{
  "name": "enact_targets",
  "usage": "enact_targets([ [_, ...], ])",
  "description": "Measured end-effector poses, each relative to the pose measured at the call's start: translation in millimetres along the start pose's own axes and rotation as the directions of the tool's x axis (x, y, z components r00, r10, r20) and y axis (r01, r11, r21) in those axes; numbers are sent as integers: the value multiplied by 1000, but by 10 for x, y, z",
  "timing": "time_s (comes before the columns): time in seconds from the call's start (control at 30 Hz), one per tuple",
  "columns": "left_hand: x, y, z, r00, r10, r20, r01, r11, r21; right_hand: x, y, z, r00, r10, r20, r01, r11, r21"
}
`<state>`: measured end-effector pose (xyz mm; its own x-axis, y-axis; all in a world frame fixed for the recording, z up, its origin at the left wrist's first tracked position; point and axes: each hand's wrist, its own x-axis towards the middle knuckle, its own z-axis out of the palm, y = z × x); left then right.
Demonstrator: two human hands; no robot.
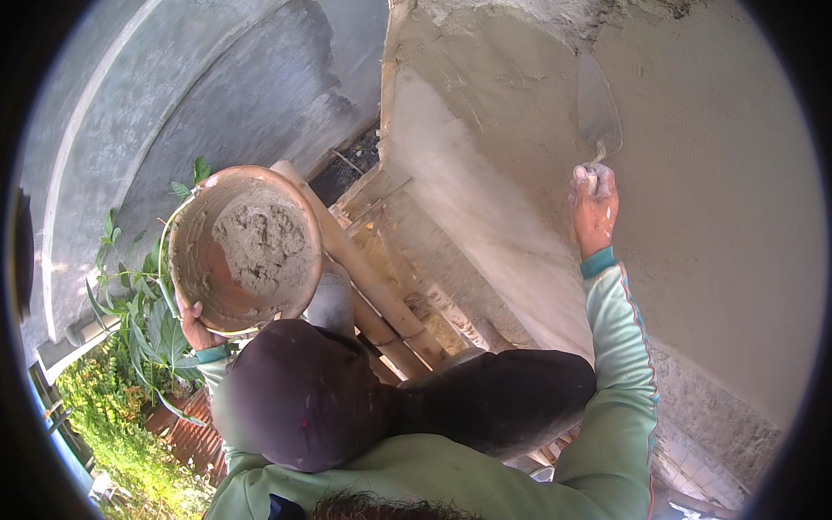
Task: The person scoops wet cement from a bucket using a trowel and applies it to a vertical wall surface, smoothing it out. The person is standing on a bamboo scaffold during the process.
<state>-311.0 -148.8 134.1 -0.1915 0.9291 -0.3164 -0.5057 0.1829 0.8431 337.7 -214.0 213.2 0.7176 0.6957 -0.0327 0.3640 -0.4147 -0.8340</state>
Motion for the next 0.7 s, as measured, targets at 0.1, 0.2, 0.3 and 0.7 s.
enact_targets([
  [0.1,-97,205,345,998,41,48,-41,999,-7,-325,-360,106,979,-106,175,145,964,-225],
  [0.2,-188,330,897,991,131,37,-134,988,75,-594,-1020,516,805,-327,496,539,752,-379],
  [0.3,-141,289,1159,991,114,71,-126,975,185,-727,-1303,1138,594,-437,675,779,520,-349],
  [0.7,-261,199,1416,993,94,77,-114,939,324,-1416,-752,2634,200,-476,857,646,721,250],
])
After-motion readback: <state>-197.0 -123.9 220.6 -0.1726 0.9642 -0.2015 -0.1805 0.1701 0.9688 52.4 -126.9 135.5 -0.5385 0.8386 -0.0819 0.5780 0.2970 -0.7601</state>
